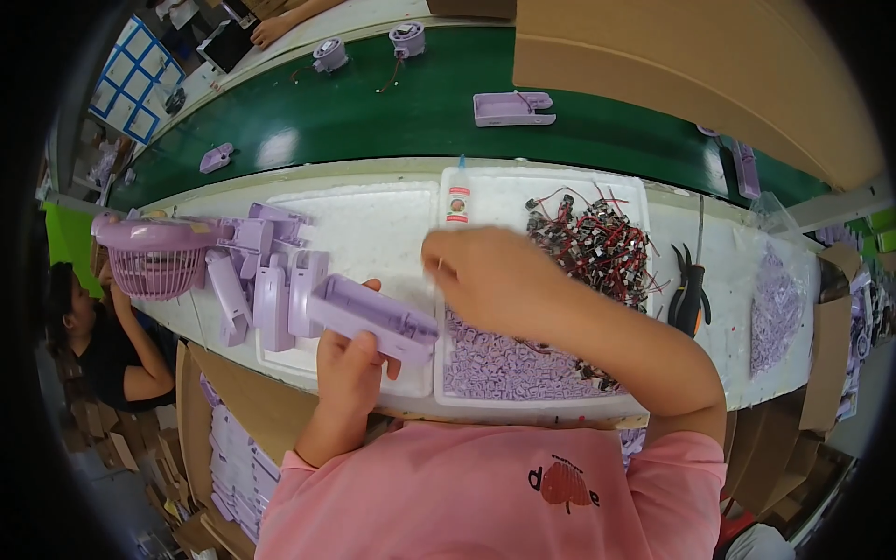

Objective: The person assembles electronic components by inserting wire harnesses into purple plastic housings and applying adhesive from a glue bottle.

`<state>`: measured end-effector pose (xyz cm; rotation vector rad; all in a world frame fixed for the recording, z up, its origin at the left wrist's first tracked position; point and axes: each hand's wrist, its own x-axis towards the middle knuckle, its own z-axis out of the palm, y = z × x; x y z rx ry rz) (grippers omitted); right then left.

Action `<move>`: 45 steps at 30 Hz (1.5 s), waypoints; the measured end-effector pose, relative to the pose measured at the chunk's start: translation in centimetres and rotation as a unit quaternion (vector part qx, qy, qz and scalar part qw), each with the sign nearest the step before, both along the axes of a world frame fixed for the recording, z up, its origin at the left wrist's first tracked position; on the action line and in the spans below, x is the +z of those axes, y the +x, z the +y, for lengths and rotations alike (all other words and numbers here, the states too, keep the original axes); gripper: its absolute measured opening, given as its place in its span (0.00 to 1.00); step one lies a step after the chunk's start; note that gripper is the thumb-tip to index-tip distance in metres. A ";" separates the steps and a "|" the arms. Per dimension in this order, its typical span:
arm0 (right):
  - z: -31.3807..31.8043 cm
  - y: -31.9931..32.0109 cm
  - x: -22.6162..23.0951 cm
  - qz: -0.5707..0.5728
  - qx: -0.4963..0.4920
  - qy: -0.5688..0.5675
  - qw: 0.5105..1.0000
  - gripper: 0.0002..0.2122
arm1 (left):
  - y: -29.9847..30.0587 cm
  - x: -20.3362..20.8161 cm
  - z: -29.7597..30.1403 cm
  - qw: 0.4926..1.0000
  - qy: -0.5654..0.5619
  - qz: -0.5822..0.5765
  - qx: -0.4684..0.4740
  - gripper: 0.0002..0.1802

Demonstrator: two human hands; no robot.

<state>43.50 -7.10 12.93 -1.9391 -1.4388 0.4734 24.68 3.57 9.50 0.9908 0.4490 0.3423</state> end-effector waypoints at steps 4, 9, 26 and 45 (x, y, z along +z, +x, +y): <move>1.7 2.9 -1.5 -0.335 -0.034 -0.022 0.941 0.11 | 0.0 0.2 0.9 0.995 -0.102 0.010 -0.019 0.30; 2.7 4.2 -3.3 -0.397 -0.004 -0.078 0.915 0.11 | -0.1 -0.1 1.0 0.989 -0.132 -0.017 -0.059 0.30; -2.4 -2.5 3.4 0.266 0.050 0.178 0.946 0.05 | -0.1 0.4 0.5 0.991 -0.074 -0.059 -0.095 0.38; -1.3 -0.4 5.1 0.231 -0.030 0.047 0.971 0.06 | -0.2 0.2 0.0 0.997 -0.049 -0.057 0.026 0.37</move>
